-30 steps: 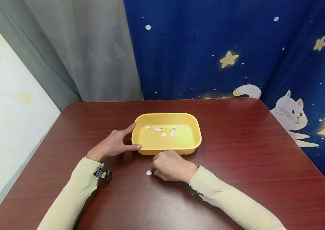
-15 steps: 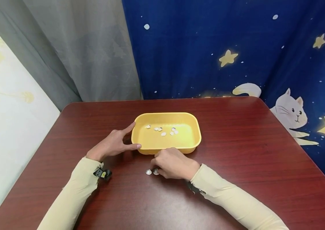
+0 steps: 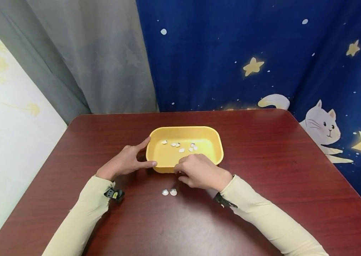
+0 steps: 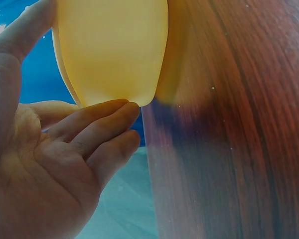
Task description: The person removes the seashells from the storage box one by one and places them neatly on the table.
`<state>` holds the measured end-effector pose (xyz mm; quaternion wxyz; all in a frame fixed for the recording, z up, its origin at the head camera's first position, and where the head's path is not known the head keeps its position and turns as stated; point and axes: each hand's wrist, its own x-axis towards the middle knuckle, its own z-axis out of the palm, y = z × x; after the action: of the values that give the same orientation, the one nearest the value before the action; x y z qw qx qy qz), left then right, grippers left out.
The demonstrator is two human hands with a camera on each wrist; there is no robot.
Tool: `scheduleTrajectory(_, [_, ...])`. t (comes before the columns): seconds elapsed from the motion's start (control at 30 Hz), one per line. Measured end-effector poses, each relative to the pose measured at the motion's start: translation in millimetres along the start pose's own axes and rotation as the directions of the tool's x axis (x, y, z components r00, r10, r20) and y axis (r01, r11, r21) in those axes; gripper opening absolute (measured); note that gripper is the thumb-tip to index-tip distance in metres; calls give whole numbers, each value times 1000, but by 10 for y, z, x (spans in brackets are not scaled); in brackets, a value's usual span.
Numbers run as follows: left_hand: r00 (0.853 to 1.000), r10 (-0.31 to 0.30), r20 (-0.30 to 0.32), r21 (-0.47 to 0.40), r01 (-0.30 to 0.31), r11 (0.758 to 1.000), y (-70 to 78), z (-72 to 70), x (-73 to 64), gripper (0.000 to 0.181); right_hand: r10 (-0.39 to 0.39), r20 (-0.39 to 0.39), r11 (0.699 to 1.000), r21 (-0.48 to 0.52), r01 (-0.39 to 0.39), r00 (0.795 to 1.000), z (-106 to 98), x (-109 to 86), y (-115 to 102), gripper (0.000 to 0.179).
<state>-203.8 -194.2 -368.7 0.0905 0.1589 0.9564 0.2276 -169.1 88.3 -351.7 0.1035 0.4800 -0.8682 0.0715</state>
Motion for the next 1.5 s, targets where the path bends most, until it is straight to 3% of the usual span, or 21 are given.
scheduleTrajectory(0.23, [1000,4,-3,-2,-4,1000,-11,13,0,107,44,-55,997,65,-40,998,-82,36,212,6])
scheduleTrajectory(0.47, [1000,-8,5,-26,8,1000,-26,18,2,108,120,-51,985,131,-113,991,-94,87,462,5])
scheduleTrajectory(0.67, [1000,-22,19,-36,23,999,-40,26,10,109,202,3,974,104,-201,979,36,143,682,4])
scheduleTrajectory(0.93, [1000,-3,16,-35,3,999,-53,32,21,109,307,111,945,81,-317,945,199,178,891,7])
scheduleTrajectory(1.17, [1000,9,12,-29,-9,1000,-57,21,31,109,309,120,948,37,-316,943,301,264,1022,7])
scheduleTrajectory(1.5, [1000,15,7,-34,-15,999,-58,4,28,109,354,166,934,-3,-358,920,351,355,1061,9])
